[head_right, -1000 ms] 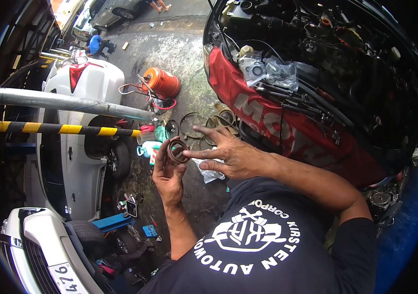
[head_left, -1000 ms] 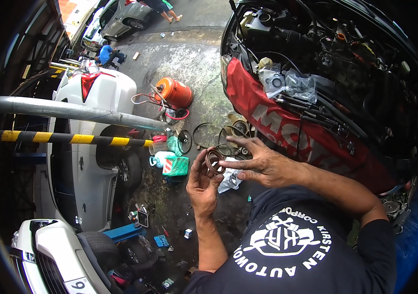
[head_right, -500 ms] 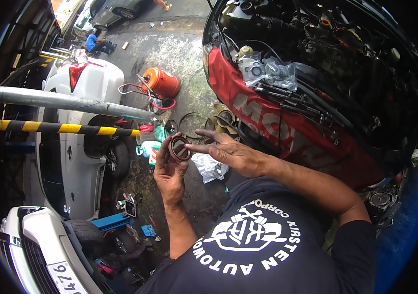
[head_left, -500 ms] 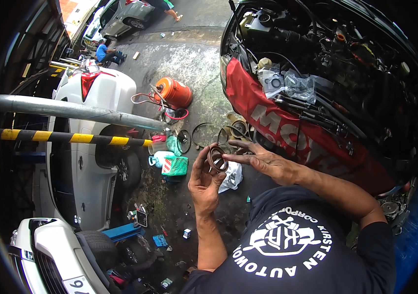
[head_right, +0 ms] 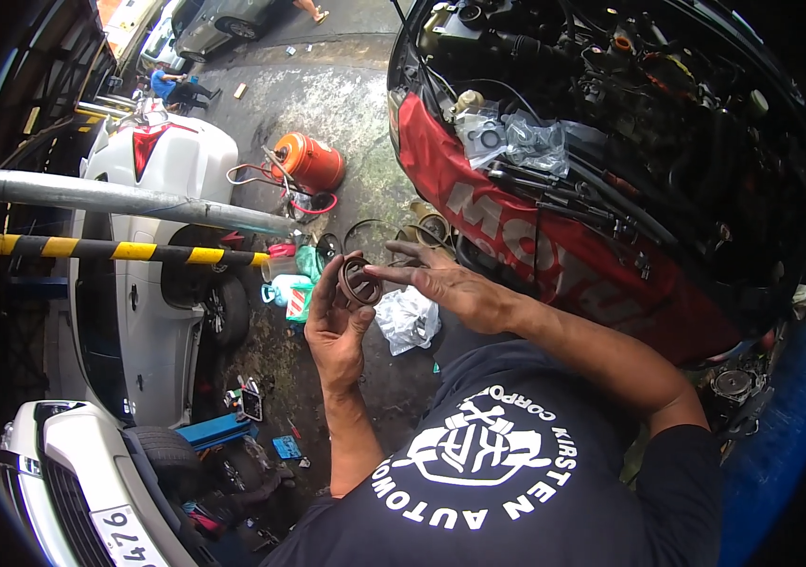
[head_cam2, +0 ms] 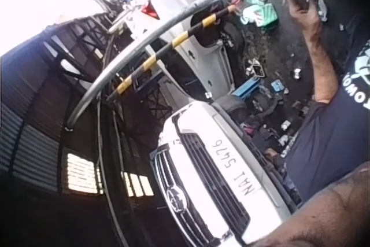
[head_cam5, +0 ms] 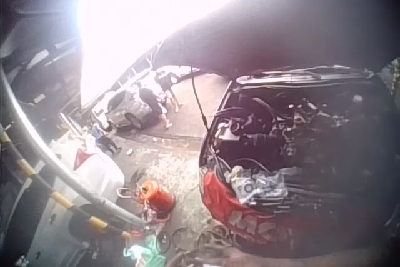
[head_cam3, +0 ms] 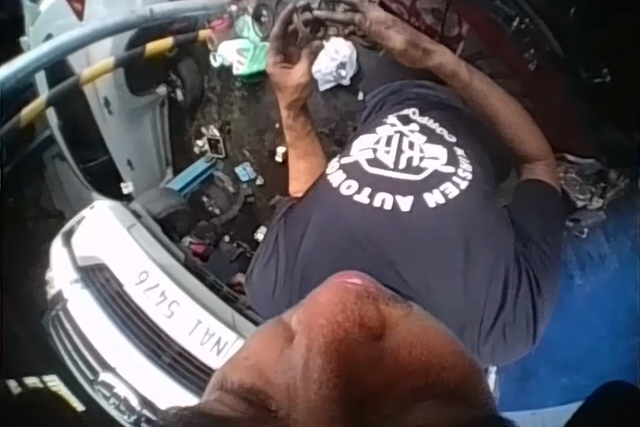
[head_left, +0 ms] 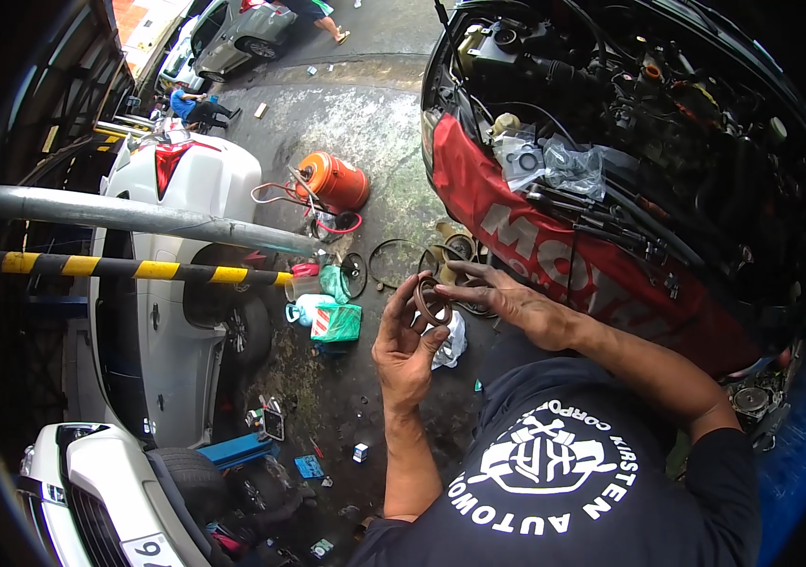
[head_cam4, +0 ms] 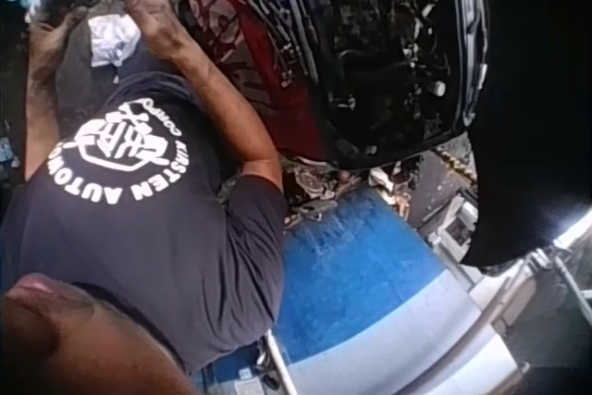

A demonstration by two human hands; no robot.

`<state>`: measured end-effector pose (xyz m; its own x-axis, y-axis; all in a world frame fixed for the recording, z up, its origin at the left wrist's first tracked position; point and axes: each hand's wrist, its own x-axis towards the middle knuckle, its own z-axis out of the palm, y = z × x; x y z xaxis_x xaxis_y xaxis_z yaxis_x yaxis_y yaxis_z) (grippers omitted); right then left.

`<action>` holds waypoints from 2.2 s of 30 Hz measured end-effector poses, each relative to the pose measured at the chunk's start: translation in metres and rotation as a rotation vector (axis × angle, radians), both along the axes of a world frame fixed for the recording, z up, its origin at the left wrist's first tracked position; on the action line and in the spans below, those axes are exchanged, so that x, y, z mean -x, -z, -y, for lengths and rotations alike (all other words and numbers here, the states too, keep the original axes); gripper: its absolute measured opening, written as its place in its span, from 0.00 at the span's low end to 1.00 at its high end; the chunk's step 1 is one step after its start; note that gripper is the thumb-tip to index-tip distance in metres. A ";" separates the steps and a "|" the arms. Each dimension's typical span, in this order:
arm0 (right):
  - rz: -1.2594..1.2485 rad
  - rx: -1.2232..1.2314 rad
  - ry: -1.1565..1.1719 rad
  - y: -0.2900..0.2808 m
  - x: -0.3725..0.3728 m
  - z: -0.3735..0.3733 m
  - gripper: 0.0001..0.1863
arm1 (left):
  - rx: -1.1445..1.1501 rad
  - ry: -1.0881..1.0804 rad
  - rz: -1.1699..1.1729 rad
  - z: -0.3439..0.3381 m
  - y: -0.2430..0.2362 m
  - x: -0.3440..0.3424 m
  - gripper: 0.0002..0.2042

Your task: The recorder inspects and cleans mechanical engine parts, specifically seals and housings, before installing them.

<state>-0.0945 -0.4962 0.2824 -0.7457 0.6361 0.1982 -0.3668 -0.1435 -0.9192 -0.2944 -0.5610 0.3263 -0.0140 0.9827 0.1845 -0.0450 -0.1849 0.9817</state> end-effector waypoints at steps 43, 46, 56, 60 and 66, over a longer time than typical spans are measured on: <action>0.074 -0.254 0.096 -0.023 -0.003 0.004 0.36 | -0.075 0.005 -0.077 0.002 0.004 0.003 0.31; 0.106 -0.307 0.104 -0.021 -0.005 0.002 0.30 | -0.063 0.003 -0.081 0.003 0.007 0.006 0.33; 0.324 -0.556 0.226 -0.009 -0.004 0.001 0.26 | -0.016 0.004 -0.004 0.004 0.002 0.010 0.33; 0.140 -0.245 0.165 -0.009 0.002 0.004 0.31 | -0.023 0.001 -0.026 0.006 0.004 0.013 0.34; 0.369 -0.469 0.238 -0.003 0.008 0.006 0.33 | -0.024 -0.014 0.046 0.004 0.004 0.012 0.34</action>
<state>-0.1021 -0.5020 0.2856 -0.6675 0.7004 0.2526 0.0137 0.3507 -0.9364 -0.3067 -0.5653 0.3227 -0.0372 0.9777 0.2069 -0.0875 -0.2095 0.9739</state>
